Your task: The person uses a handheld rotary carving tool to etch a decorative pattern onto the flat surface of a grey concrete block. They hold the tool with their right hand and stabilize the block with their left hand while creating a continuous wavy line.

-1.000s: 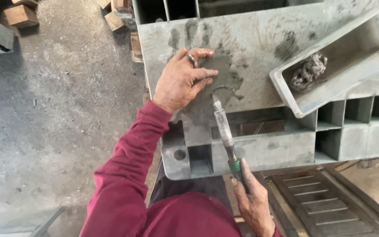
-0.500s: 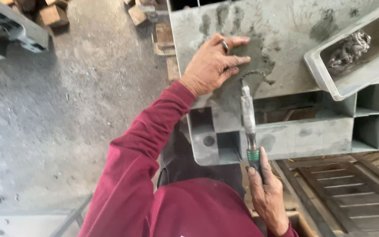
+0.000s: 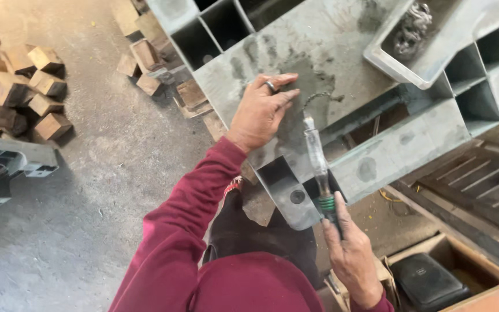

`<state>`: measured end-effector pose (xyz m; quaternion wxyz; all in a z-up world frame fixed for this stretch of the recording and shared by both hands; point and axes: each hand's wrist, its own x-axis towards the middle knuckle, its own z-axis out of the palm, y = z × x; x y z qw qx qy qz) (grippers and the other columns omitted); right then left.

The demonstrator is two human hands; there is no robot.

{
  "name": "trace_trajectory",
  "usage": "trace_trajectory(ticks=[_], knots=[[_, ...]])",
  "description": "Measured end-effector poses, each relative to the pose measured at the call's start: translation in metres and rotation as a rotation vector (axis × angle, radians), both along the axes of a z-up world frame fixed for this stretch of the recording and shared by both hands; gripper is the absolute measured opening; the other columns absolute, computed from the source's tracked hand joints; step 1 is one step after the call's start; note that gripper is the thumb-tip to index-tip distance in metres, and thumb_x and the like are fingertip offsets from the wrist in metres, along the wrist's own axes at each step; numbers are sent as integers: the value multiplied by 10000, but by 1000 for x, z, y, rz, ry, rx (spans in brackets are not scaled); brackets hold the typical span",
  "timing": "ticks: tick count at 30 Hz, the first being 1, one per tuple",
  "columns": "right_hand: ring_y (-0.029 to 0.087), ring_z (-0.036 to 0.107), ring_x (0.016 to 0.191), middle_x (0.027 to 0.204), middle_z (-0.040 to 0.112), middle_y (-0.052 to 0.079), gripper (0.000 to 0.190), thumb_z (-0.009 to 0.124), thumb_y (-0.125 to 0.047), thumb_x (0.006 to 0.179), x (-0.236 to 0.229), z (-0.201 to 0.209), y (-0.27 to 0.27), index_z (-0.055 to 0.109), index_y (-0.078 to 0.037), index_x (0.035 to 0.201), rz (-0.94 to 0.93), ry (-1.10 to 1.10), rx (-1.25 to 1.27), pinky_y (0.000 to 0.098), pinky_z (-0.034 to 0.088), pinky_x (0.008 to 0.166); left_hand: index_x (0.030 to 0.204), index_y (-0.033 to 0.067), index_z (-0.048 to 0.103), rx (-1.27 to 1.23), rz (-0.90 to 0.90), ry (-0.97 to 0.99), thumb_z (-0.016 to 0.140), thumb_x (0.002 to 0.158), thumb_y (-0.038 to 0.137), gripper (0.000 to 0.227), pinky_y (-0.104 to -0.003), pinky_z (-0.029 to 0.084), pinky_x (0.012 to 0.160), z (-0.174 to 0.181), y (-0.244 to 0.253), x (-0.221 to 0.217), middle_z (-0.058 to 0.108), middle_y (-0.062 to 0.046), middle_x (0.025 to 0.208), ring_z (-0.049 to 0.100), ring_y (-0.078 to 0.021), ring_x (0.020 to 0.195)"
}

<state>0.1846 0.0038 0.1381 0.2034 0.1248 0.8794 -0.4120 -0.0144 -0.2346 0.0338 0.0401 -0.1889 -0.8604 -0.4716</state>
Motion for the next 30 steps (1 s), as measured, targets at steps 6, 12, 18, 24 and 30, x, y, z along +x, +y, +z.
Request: trace_trajectory(ticks=[6,12,18,24,30], knots=[[324,755,962,1102,732,230,632,633,-164,924,-4,-7,4,442,-90,1522,47,78,-18,373,556,820,1148,71,740,-25,23,-8,729,904,48,245,-398,450,1099,17,5,-10,643,-56,1379,577,-289,1235],[416,706,1056,1189,709,244,633,636,-188,928,-8,-11,16,438,-128,1526,54,11,-35,422,557,825,1139,79,752,-59,73,-74,757,890,49,251,-383,471,1058,15,11,-7,661,-51,1361,587,-287,1203],[367,728,1011,1152,724,221,633,671,-188,911,-8,-7,10,469,-124,1507,10,27,-45,382,568,794,1151,76,745,-8,96,-106,737,886,15,272,-367,504,1042,22,15,-12,672,-62,1345,595,-277,1206],[99,589,731,858,701,41,577,671,-112,927,19,-24,6,545,-69,1489,-379,-51,-391,241,504,659,1197,63,738,44,82,-92,693,929,-31,287,-351,519,1033,13,11,-11,682,-75,1321,601,-273,1209],[27,460,624,789,595,-42,562,658,-97,938,58,-22,-49,563,-54,1490,-648,24,-313,201,400,528,1171,102,752,34,-34,-38,713,914,-12,285,-363,507,1024,15,1,-14,680,-65,1284,596,-270,1189]])
